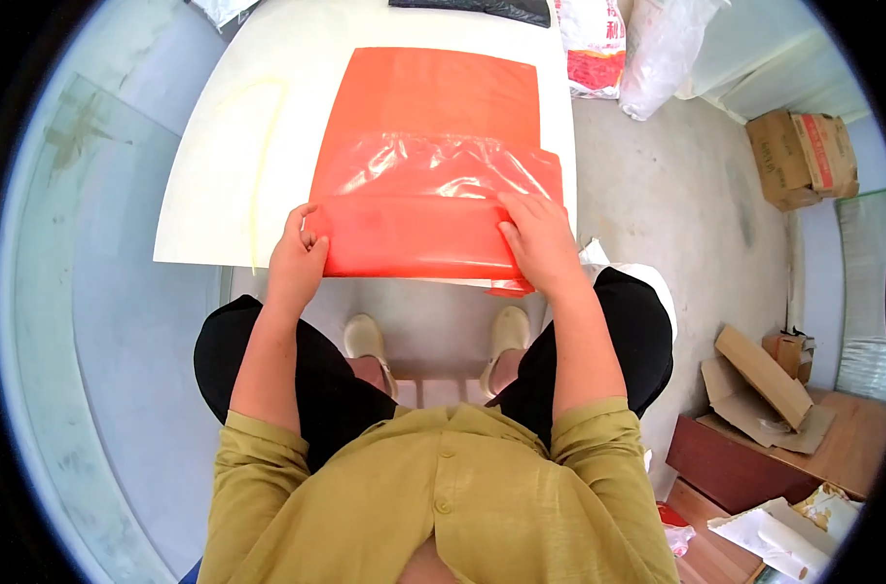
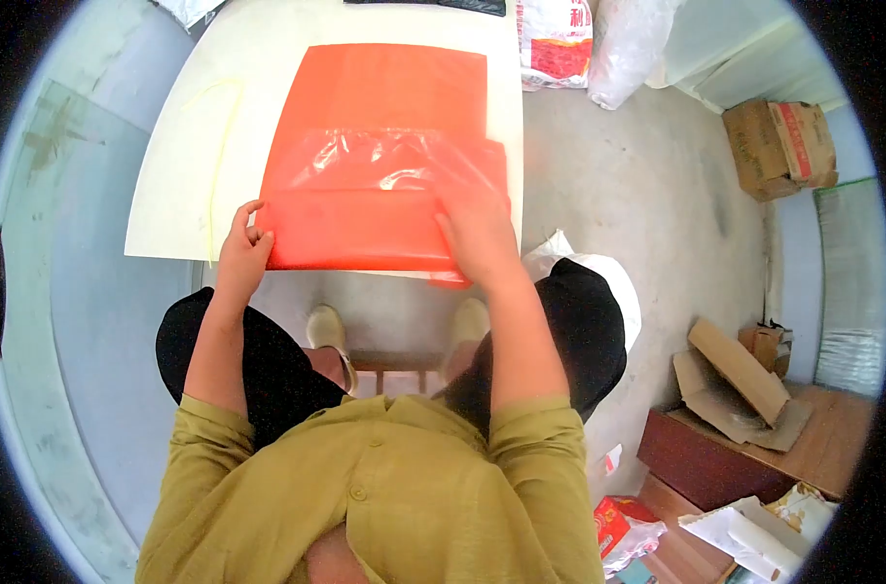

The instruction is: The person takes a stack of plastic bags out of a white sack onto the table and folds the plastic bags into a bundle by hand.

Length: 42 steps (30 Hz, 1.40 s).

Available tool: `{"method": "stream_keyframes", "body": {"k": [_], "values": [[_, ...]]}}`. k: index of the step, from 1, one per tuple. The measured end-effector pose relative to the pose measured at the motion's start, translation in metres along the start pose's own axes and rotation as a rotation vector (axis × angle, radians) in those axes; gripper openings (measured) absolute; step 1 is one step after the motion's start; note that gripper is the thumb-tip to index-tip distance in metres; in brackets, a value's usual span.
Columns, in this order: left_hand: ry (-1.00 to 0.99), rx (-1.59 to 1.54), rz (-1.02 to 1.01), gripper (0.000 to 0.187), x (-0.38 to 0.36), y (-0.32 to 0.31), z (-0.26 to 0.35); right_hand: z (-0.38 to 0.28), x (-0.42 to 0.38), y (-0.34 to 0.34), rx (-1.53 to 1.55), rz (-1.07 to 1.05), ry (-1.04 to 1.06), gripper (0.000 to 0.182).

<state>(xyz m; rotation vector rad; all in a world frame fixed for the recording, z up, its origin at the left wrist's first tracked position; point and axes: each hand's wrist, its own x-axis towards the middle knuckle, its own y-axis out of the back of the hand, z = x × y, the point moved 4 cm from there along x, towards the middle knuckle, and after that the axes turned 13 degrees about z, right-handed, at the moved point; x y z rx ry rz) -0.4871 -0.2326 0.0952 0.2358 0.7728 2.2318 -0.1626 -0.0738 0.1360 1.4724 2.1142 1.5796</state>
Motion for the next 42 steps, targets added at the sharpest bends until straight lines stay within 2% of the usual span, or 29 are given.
{"method": "stream_keyframes", "body": {"k": [10, 19, 22, 25, 34, 37, 42], "values": [[-0.053, 0.064, 0.006, 0.042, -0.006, 0.0, 0.01, -0.001, 0.017, -0.026, -0.115, -0.066, -0.028, 0.036], [-0.072, 0.097, 0.013, 0.039, -0.004, -0.001, 0.006, 0.0, 0.028, -0.03, -0.044, -0.318, -0.188, 0.03], [-0.09, 0.107, 0.017, 0.039, -0.002, -0.002, 0.002, -0.008, 0.029, -0.027, 0.005, -0.277, -0.189, 0.029], [-0.075, 0.119, 0.006, 0.038, -0.003, -0.002, 0.003, -0.011, 0.033, -0.03, -0.077, -0.392, -0.2, 0.029], [-0.061, 0.108, 0.04, 0.037, -0.006, -0.002, 0.001, -0.021, 0.049, -0.025, -0.079, -0.318, -0.117, 0.021], [-0.067, 0.082, 0.049, 0.037, -0.004, -0.002, 0.002, 0.0, 0.042, -0.043, 0.043, -0.324, -0.261, 0.022], [-0.094, 0.085, 0.052, 0.04, -0.003, 0.001, 0.006, 0.001, 0.038, -0.046, 0.043, -0.314, -0.346, 0.028]]}}
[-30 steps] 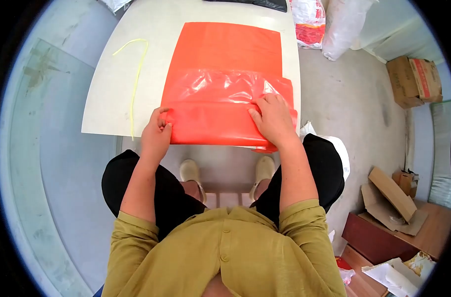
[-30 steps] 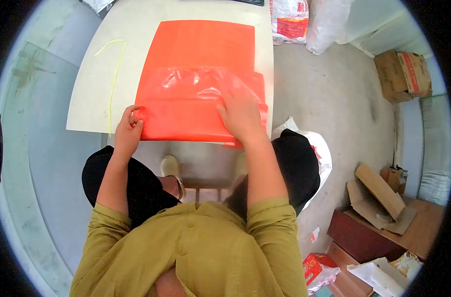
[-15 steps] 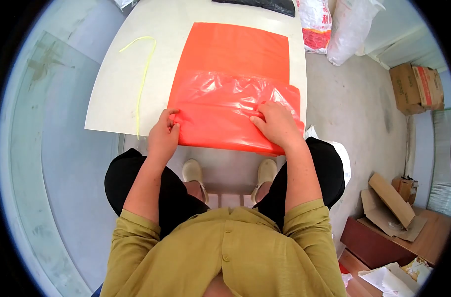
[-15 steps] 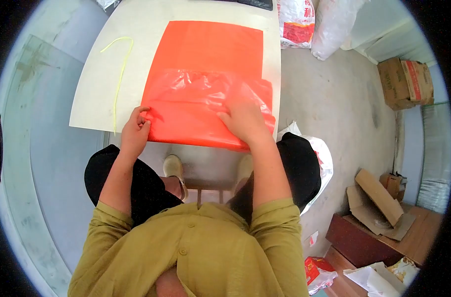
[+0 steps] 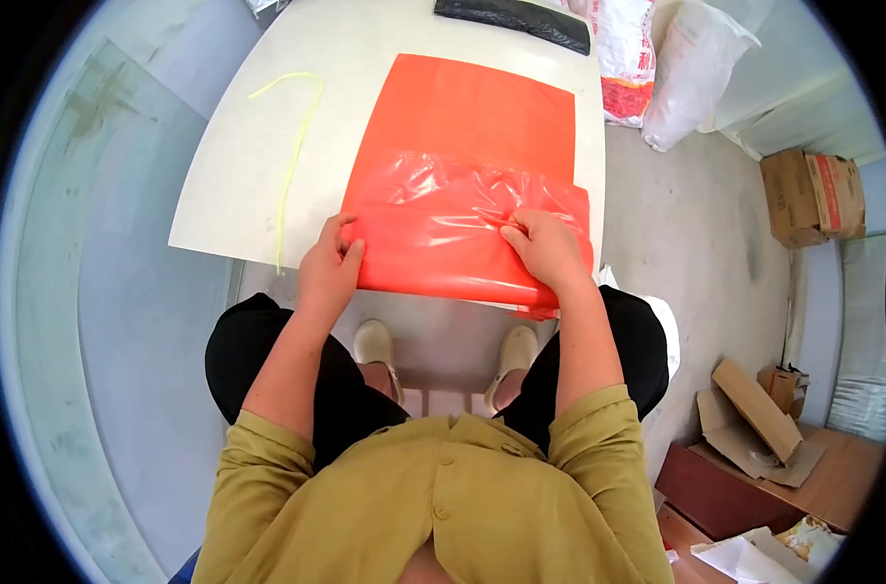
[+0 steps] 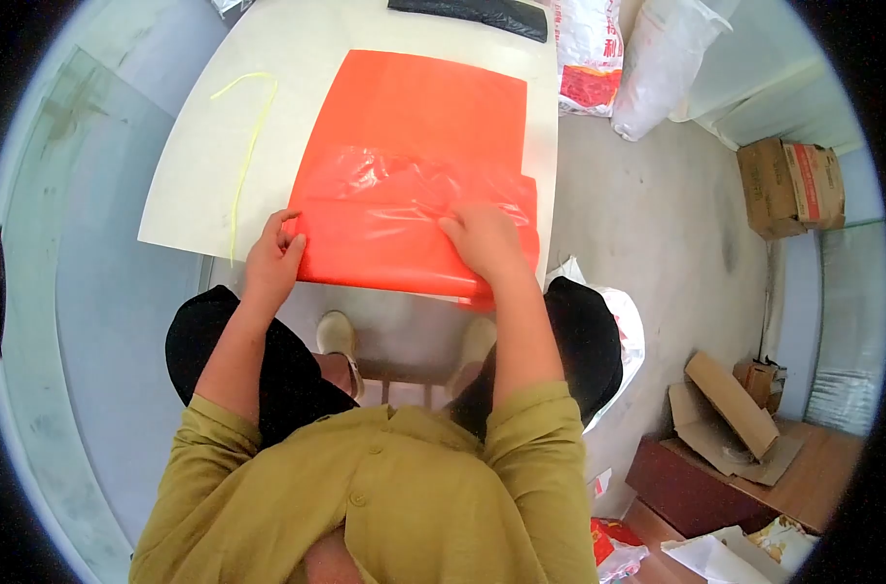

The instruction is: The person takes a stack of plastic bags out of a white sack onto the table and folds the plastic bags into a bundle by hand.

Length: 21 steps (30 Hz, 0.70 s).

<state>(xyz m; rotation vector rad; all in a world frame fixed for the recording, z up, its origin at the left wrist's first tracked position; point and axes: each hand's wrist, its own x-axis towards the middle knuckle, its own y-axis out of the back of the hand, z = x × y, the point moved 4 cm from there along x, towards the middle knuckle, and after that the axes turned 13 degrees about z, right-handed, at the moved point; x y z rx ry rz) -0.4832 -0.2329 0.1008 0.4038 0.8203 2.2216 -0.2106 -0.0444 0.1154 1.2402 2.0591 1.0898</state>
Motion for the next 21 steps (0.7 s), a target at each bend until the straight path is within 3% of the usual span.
{"method": "stream_keyframes", "body": {"k": [12, 15, 18, 21], "values": [[0.041, 0.147, -0.038, 0.044, 0.001, 0.001, 0.01, -0.015, -0.006, 0.001, -0.107, 0.135, 0.045, 0.023], [-0.296, 0.343, 0.122, 0.046, -0.003, 0.002, 0.022, -0.012, -0.012, -0.009, -0.091, 0.227, 0.164, 0.019], [-0.664, 0.278, 0.059, 0.053, -0.016, -0.015, 0.043, -0.013, -0.017, -0.024, -0.056, 0.304, 0.377, 0.018], [-0.853, 0.241, -0.165, 0.072, -0.035, -0.04, 0.072, -0.017, -0.024, -0.035, 0.012, 0.274, 0.479, 0.025]]}}
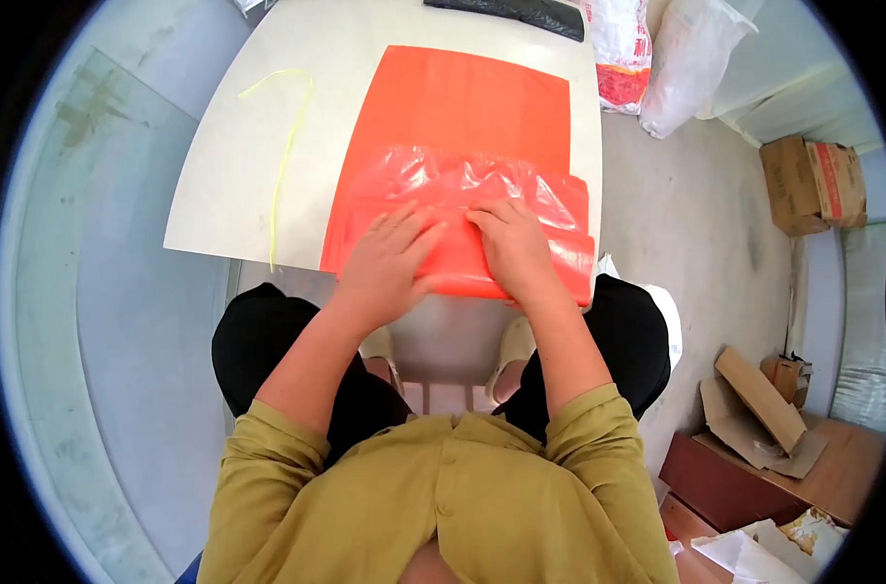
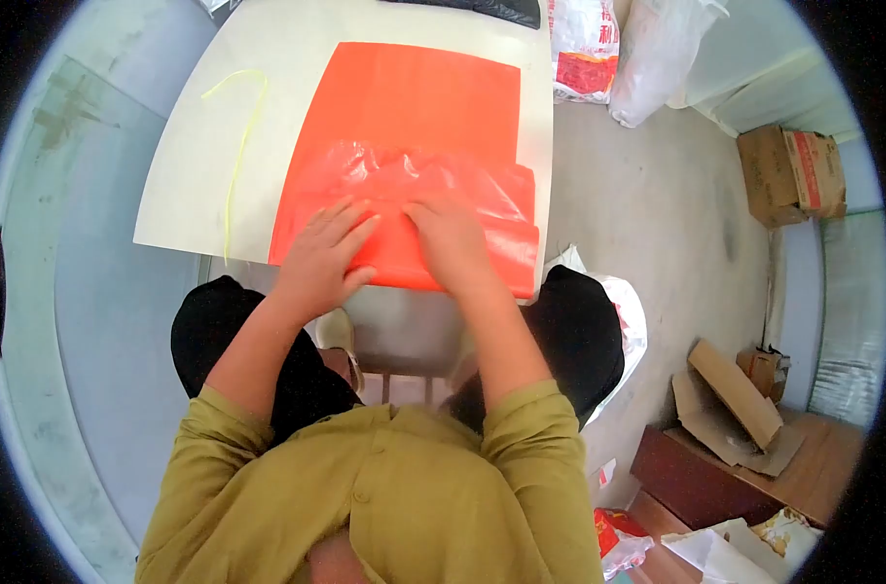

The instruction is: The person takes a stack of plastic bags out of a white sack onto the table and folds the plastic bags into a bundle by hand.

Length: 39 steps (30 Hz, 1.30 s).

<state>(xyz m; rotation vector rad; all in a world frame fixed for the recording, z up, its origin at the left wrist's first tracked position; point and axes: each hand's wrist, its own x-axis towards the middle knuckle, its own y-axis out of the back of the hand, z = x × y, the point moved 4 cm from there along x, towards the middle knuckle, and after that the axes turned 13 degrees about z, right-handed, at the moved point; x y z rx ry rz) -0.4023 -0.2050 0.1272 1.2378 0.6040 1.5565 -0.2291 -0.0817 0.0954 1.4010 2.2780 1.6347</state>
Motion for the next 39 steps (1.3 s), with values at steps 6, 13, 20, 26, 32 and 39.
{"method": "stream_keyframes", "body": {"k": [6, 13, 20, 26, 32, 39], "values": [[0.026, 0.025, -0.229, 0.097, 0.002, -0.015, -0.005, -0.001, -0.015, 0.021, 0.055, -0.278, -0.056, 0.067], [0.088, 0.143, -0.253, 0.095, -0.004, -0.01, -0.015, 0.011, -0.054, 0.073, -0.251, -0.512, -0.072, 0.102], [0.078, 0.233, -0.276, 0.097, -0.007, 0.003, -0.015, 0.021, -0.062, 0.075, -0.24, -0.452, -0.099, 0.1], [0.085, 0.284, -0.338, 0.1, -0.007, -0.001, -0.013, 0.012, -0.057, 0.068, -0.365, -0.454, -0.087, 0.109], [0.084, 0.309, -0.407, 0.098, -0.002, 0.003, -0.011, 0.018, -0.062, 0.065, -0.33, -0.428, -0.108, 0.098], [0.148, 0.205, -0.363, 0.084, -0.004, 0.018, -0.004, 0.009, -0.062, 0.068, -0.359, -0.407, -0.131, 0.083]]}}
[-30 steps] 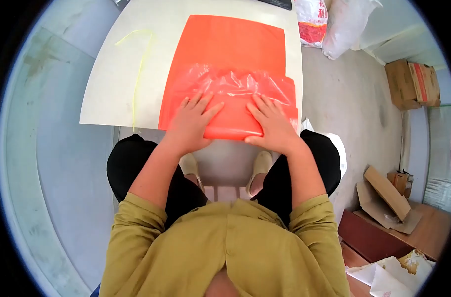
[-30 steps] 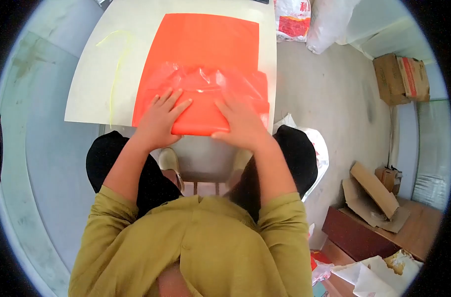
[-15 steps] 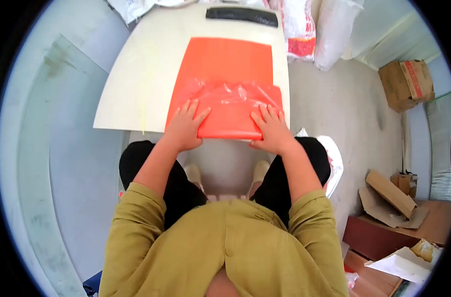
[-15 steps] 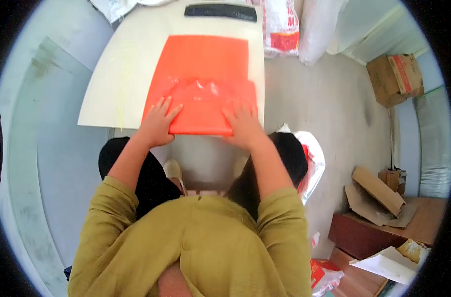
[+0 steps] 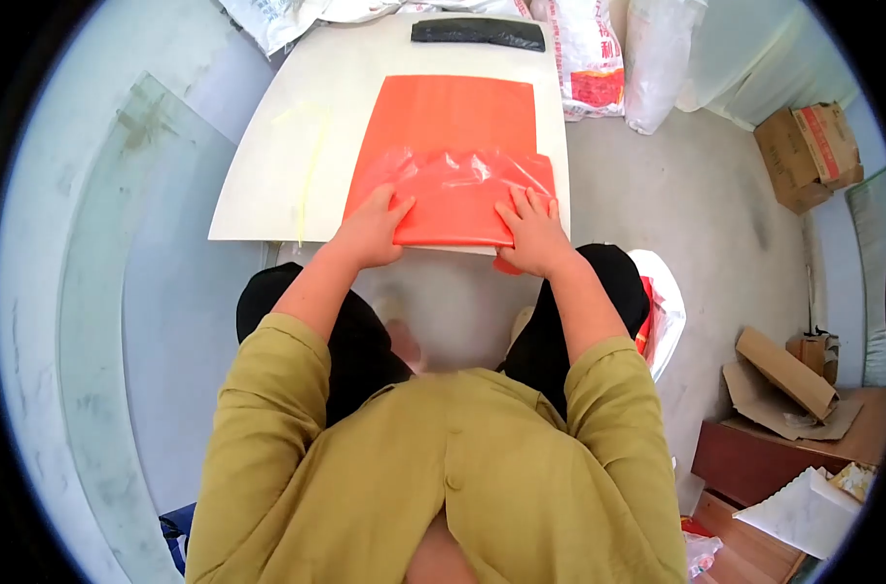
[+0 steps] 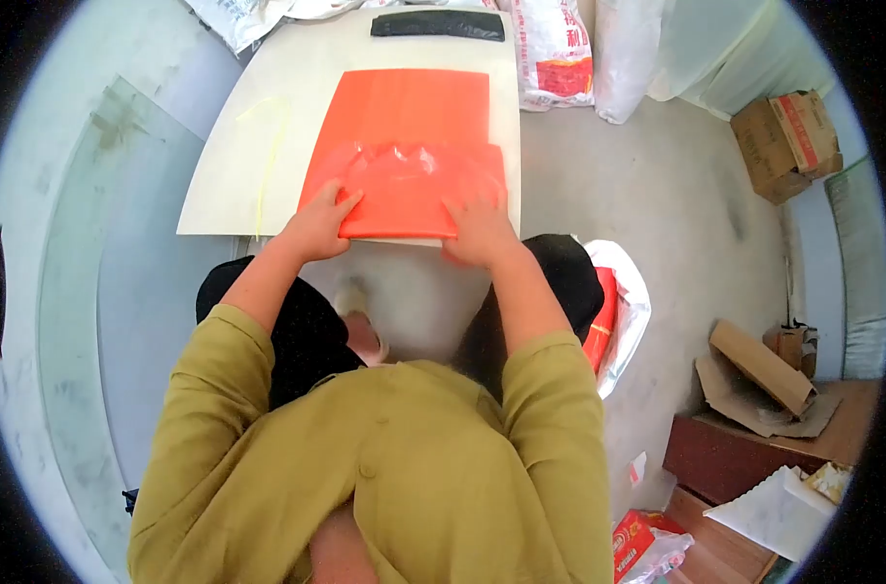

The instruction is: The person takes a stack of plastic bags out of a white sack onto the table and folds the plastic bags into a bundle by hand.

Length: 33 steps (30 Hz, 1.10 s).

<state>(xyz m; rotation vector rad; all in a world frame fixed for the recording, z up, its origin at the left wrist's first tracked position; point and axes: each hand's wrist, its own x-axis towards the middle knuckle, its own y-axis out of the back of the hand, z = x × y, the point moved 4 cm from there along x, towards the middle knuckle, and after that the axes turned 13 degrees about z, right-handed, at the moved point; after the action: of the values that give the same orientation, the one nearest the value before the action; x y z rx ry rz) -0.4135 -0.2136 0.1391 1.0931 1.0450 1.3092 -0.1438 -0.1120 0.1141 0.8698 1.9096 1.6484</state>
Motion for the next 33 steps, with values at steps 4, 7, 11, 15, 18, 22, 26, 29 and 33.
{"method": "stream_keyframes", "body": {"k": [4, 7, 11, 15, 18, 22, 26, 29, 33], "values": [[-0.041, 0.039, 0.038, 0.082, 0.002, -0.006, -0.005, -0.004, 0.0, 0.001, -0.035, 0.081, 0.068, 0.079], [-0.038, 0.038, 0.014, 0.077, 0.0, -0.006, -0.008, -0.004, 0.001, 0.001, -0.007, 0.064, 0.107, 0.075], [-0.164, 0.045, 0.144, 0.071, -0.008, -0.012, -0.022, 0.004, 0.001, 0.003, 0.034, 0.054, 0.13, 0.072], [-0.109, 0.005, 0.101, 0.066, -0.009, -0.005, -0.025, 0.001, 0.005, 0.013, 0.011, -0.035, 0.121, 0.07], [-0.092, -0.046, 0.054, 0.056, 0.001, 0.006, -0.031, 0.004, 0.015, 0.032, 0.087, -0.066, 0.136, 0.063], [0.155, -0.17, -0.226, 0.039, 0.027, 0.052, -0.028, 0.032, 0.045, 0.047, 0.184, -0.31, -0.143, 0.05], [0.239, -0.143, -0.253, 0.035, 0.06, 0.084, -0.037, 0.039, 0.088, 0.09, 0.113, -0.349, -0.229, 0.046], [0.267, -0.129, -0.044, 0.04, 0.09, 0.071, -0.065, 0.052, 0.117, 0.08, 0.115, -0.141, -0.195, 0.046], [0.122, -0.054, 0.038, 0.062, 0.103, 0.045, -0.063, 0.036, 0.12, 0.056, 0.243, 0.071, -0.063, 0.054]]}}
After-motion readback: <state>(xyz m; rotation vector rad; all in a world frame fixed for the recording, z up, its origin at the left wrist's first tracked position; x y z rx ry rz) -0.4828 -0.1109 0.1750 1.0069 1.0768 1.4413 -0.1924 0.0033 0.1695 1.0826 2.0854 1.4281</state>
